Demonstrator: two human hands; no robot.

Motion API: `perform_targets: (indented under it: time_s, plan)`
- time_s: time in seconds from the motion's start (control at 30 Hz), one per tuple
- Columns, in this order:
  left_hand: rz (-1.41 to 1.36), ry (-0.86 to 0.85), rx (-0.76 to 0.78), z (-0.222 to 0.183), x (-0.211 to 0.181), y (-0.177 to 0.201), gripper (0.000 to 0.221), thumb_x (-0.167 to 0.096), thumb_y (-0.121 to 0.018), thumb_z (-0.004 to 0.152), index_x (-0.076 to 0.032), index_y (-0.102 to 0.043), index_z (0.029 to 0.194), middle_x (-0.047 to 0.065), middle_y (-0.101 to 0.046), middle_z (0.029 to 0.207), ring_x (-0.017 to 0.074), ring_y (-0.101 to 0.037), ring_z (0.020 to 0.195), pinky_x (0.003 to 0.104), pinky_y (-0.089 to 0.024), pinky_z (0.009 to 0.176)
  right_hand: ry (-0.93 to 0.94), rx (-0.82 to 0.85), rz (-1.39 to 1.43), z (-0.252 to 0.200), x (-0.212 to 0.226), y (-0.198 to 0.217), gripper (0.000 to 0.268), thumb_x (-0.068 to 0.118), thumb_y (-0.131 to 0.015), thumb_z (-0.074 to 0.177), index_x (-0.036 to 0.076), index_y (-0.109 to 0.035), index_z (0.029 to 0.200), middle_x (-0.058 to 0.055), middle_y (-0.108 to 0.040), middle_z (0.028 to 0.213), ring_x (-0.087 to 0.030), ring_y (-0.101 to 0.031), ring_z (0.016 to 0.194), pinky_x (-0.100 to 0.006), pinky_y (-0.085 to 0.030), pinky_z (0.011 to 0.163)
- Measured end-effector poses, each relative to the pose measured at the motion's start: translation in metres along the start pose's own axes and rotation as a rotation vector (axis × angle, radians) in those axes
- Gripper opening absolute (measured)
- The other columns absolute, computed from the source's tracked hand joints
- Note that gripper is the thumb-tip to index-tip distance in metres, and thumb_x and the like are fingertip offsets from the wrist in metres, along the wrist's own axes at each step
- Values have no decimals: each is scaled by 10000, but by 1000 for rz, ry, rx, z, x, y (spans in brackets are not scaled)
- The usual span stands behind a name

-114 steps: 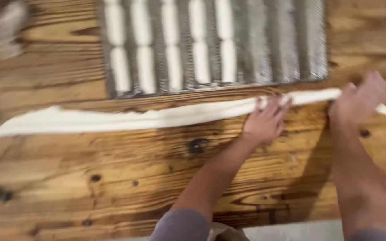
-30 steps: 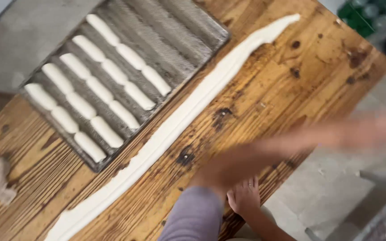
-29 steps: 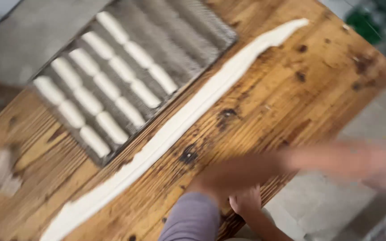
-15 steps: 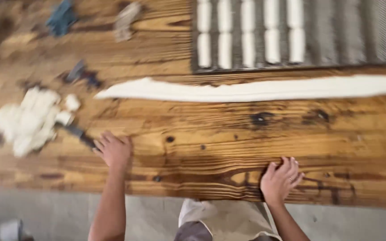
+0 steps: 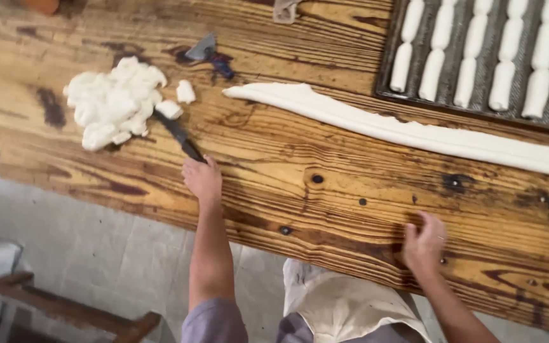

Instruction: Cutting dough into strips, rolling them into long cylinders, and placing them on a baking tray

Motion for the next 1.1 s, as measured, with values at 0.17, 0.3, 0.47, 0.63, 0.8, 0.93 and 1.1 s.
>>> perform_targets:
  time_s: [0.17,0.3,0.47,0.63,0.8,0.93,1.1]
  plan:
    - [-623,204,315,-67,-22,74,367,-318,-482,1036,14,-615,1116,272,-673,907,475,-687,858,560,-535,691,129,455,426,29,144,-45,322,224,-590,987,121,-649,1287,-88,-709,1117,-295,-690,1096,-453,-514,1010]
    - [-1013,282,466,-158,-71,129,441,-305,-442,1046,36,-543,1306,301,-628,1094,471,-625,1074,536,-472,888,71,843,819,38,245,-51,590,223,-553,1034,76,-340,1565,-229,-691,1256,-389,-669,1207,-557,-504,1034]
    - [-1370,-12,463,-216,-139,172,487,-364,-208,1102,-99,-571,916,98,-592,886,281,-641,959,411,-479,948,-537,859,1332,60,189,-104,452,338,-484,1099,149,-373,1495,-96,-597,819,-204,-587,569,-346,-521,423]
    - [-1044,45,413,-220,-162,142,370,-342,-288,1103,-109,-567,1039,105,-554,1060,319,-563,1104,424,-428,1028,-434,900,1081,69,115,-21,370,297,-419,1110,107,-400,1427,-107,-487,707,-219,-503,437,-344,-442,298]
    - [-521,57,416,-168,-197,111,480,-401,-460,1054,-76,-473,1407,208,-471,1431,375,-428,1411,519,-312,1177,-183,837,796,128,84,28,370,208,-356,1108,29,-348,1431,-203,-576,696,-286,-555,388,-378,-474,262]
    - [-270,120,121,-120,-219,57,517,-434,-491,1008,-102,-487,1404,154,-479,1395,321,-454,1370,488,-349,1117,179,796,211,208,121,47,492,309,-373,1079,144,-329,1540,-143,-738,736,-305,-726,571,-431,-578,523]
    - [-256,68,-113,-42,-231,59,609,-493,-504,1008,-119,-495,1488,185,-467,1491,339,-431,1451,467,-341,1189,564,793,-199,271,244,44,599,266,-363,1089,226,-213,1667,-307,-732,923,-469,-738,910,-585,-562,790]
Point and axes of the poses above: each hand's wrist, its own z-axis towards the middle knuckle, its own y-axis out of the back of the hand, x = y × z, the point moved 5 cm from there along z, towards the middle knuckle
